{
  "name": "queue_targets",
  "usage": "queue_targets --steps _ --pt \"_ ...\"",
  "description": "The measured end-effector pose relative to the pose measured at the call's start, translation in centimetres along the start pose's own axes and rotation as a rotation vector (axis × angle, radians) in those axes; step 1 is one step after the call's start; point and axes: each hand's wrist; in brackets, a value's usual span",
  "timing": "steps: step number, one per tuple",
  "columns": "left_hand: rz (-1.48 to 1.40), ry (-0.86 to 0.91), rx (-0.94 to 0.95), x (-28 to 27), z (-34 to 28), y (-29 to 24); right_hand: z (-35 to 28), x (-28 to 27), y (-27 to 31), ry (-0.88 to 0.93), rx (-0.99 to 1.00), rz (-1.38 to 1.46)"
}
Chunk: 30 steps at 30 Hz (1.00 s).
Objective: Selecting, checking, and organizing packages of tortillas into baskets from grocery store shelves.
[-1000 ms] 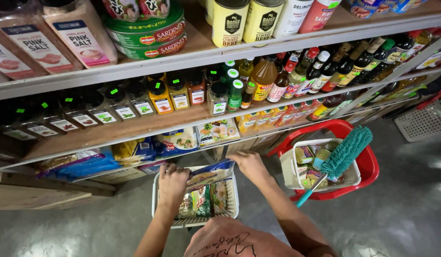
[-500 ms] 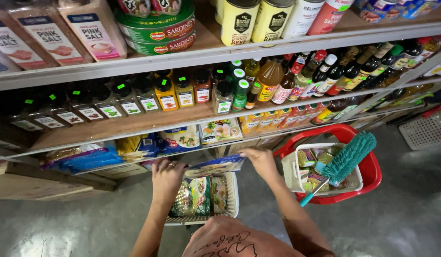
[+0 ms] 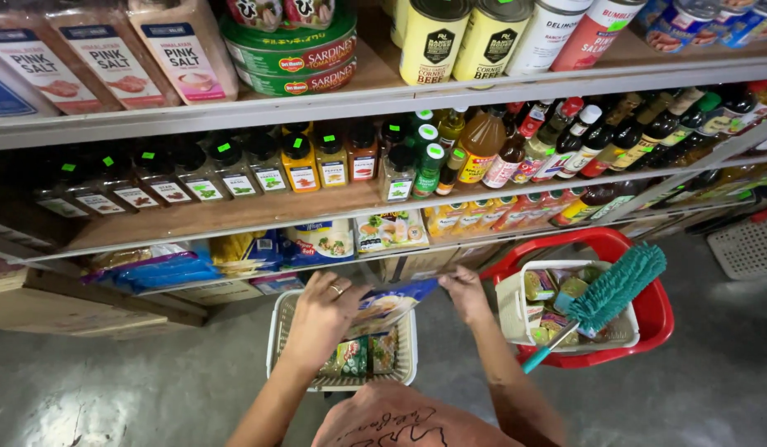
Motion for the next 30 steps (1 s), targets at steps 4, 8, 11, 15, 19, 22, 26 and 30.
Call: queue_targets --steps 4,8,11,15,19,22,26,30 --pt "-0.114 -0.014 -0.121 0.3 -0.8 -0.1 0.0 0.8 -0.2 0.093 -0.111 0.210" --pt "-0.134 -0.133 -0.175 -0.4 -0.5 -0.2 -1.9 5.4 2.2 0.136 0.182 -0.140" --pt "-0.108 -0.081 -0.164 -2.3 0.4 -0.4 -3.3 7.7 0.8 0.191 0.301 -0.299" --pt "-0.830 0.242 -0.829 -3.0 -0.3 1.3 -3.0 6.4 -3.5 0.261 0.234 -0.104" --pt "-1.841 0.053 -0.337 -0.1 -3.0 6.2 -3.5 3.9 -6.9 0.189 0.332 0.216" --pt "-1.840 0.128 -0.756 10.1 -14.3 7.5 -4.4 3.9 -6.9 0.087 0.414 0.147" --pt "-1.485 0.252 -1.176 16.6 -19.2 6.1 -6.8 2.9 -8.7 0.133 0.597 -0.085" --pt "-0.619 0.597 -1.081 15.5 -15.5 3.6 -8.7 5.3 -9.6 0.119 0.760 -0.127"
Point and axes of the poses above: each hand's wrist, its own z-axis towards the middle knuckle, its own x-axis out of the palm, y = z × x, and after that the axes turned 5 degrees about z, right-handed
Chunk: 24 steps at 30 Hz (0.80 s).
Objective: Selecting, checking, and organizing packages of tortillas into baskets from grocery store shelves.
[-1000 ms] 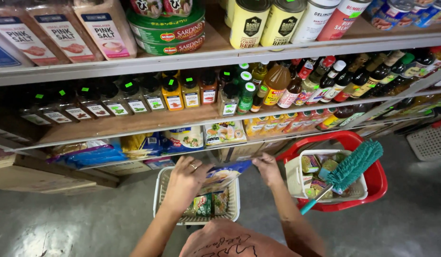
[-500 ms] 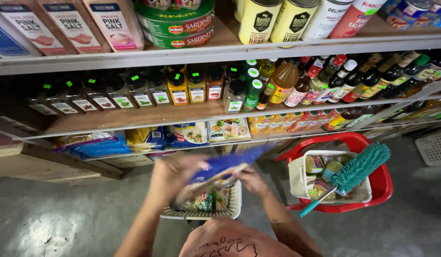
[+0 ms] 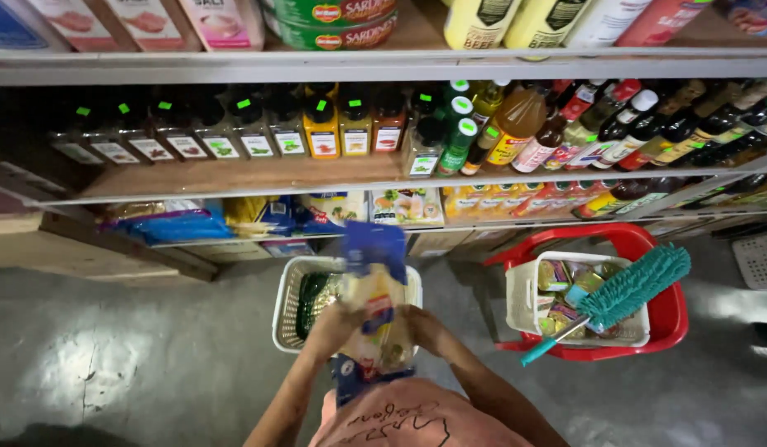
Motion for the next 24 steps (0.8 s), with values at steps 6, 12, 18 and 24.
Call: queue_targets --steps 6,12,18,24 --pt "0.075 -0.172 0.394 2.0 7.7 9.4 2.3 -1.7 -2.0 0.179 -0.119 0.252" --pt "-0.626 -0.117 -0.093 1.3 7.7 12.6 2.0 -2.3 -0.4 0.033 -0.110 0.159" --pt "-0.528 -0.117 -0.273 2.9 7.6 14.7 3.6 -4.3 -2.7 -0.032 -0.125 -0.085" --pt "-0.500 -0.067 -0.271 4.2 9.4 19.5 5.5 -5.7 -3.2 -0.076 -0.092 -0.147"
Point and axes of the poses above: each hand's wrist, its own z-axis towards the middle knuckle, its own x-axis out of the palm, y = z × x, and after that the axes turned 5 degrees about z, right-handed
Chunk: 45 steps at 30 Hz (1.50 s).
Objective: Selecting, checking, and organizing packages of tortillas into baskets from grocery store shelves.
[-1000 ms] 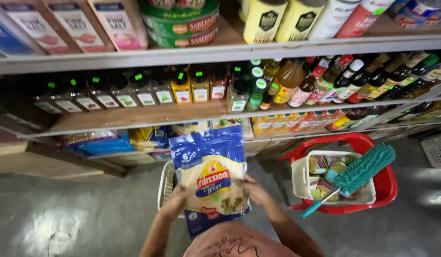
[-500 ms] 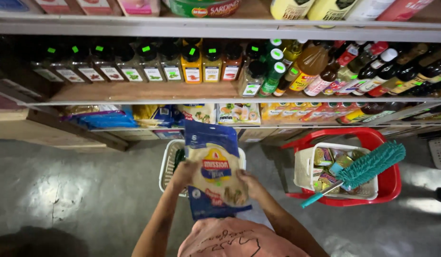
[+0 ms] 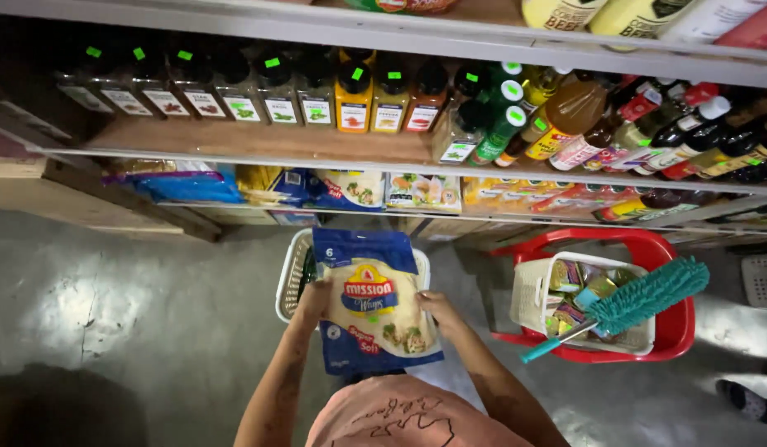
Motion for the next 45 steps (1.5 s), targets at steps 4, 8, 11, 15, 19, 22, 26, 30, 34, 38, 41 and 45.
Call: queue_targets --steps 4,8,11,15,19,22,26,30,34,38,41,45 --pt "-0.222 0.022 0.096 -0.5 -6.2 -6.0 -1.1 1.5 2.0 0.000 -0.050 0.015" --pt "-0.546 0.294 0.169 -0.2 -6.3 -3.1 -2.3 4.3 4.3 -0.021 0.018 0.042" --pt "-0.388 0.236 0.151 0.7 -3.8 -1.7 -1.0 4.1 4.1 0.007 0.017 0.011" --pt "-0.422 0.227 0.230 -0.1 1.8 -3.4 2.3 4.3 5.7 -0.076 -0.044 0.026" --pt "-0.484 0.260 0.208 -0.1 11.3 0.4 10.1 2.1 2.6 -0.042 -0.097 0.123" --pt "-0.443 0.201 0.356 0.8 18.6 3.9 17.3 -1.4 -2.1 -0.095 -0.185 0.090" --pt "-0.440 0.112 0.176 0.8 21.5 1.5 20.7 -0.8 -0.8 -0.229 -0.194 0.067" --pt "-0.468 -0.023 0.157 1.0 27.4 1.3 24.6 -0.1 0.9 -0.193 -0.302 0.092" --pt "-0.441 -0.106 0.252 -0.4 29.6 -2.0 29.9 0.5 3.1 -0.213 -0.338 0.056" --pt "-0.814 -0.092 0.234 -2.3 31.0 -4.5 37.1 0.3 4.9 -0.173 -0.379 0.072" --pt "-0.920 -0.236 0.176 -1.9 33.9 -1.3 41.2 -1.0 3.1 -0.168 -0.455 0.047" --pt "-0.931 -0.490 0.143 -0.7 34.9 -0.3 42.1 0.0 2.7 -0.273 -0.522 0.051"
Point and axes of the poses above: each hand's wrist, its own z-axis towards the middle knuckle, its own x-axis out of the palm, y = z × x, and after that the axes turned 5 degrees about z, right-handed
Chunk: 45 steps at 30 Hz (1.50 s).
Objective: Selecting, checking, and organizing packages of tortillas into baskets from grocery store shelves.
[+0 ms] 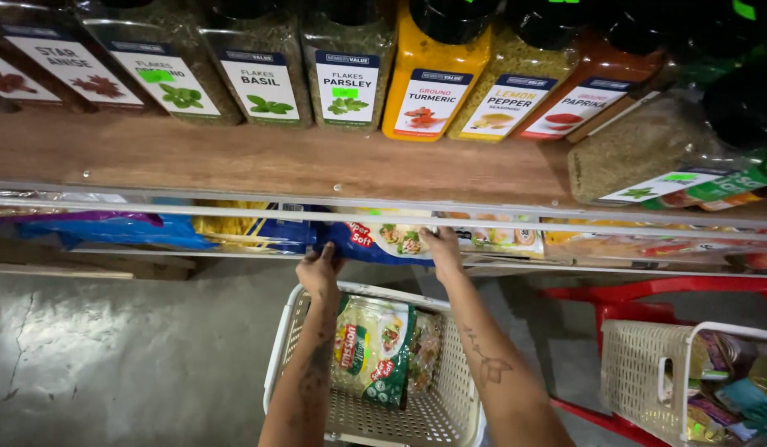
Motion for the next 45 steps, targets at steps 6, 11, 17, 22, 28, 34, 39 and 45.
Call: queue_targets --steps 6,11,17,22,28,34,39,45 --pt "-0.014 -0.071 0.081 0.4 -0.9 -1.3 2.8 1.3 -0.2 -0.039 -0.039 -0.248" --pt "0.059 -0.044 0.115 0.3 -1.6 -2.8 0.6 2.2 1.5 -0.158 -0.227 -0.808" --pt "0.195 -0.056 0.135 0.9 -2.4 -4.5 -0.1 -0.2 -0.2 -0.221 -0.093 -1.028" --pt "0.235 -0.069 0.169 1.1 -1.8 -4.6 1.7 -1.7 -2.8 -0.169 -0.126 -1.083" --pt "0.012 0.025 0.212 -1.0 -1.9 -3.8 1.0 -4.0 -4.0 -0.150 -0.712 -1.397" --pt "0.430 -0.116 0.430 -6.6 -10.8 -2.2 -14.6 2.0 3.1 -0.180 -0.402 -0.833" --pt "0.522 0.017 -0.235 -16.4 -15.0 14.3 -20.4 -1.9 -10.4 -0.057 0.208 -0.895" --pt "0.641 0.139 -0.361 -24.6 -17.4 26.3 -18.7 -4.8 -18.4 -0.263 0.439 -0.671"
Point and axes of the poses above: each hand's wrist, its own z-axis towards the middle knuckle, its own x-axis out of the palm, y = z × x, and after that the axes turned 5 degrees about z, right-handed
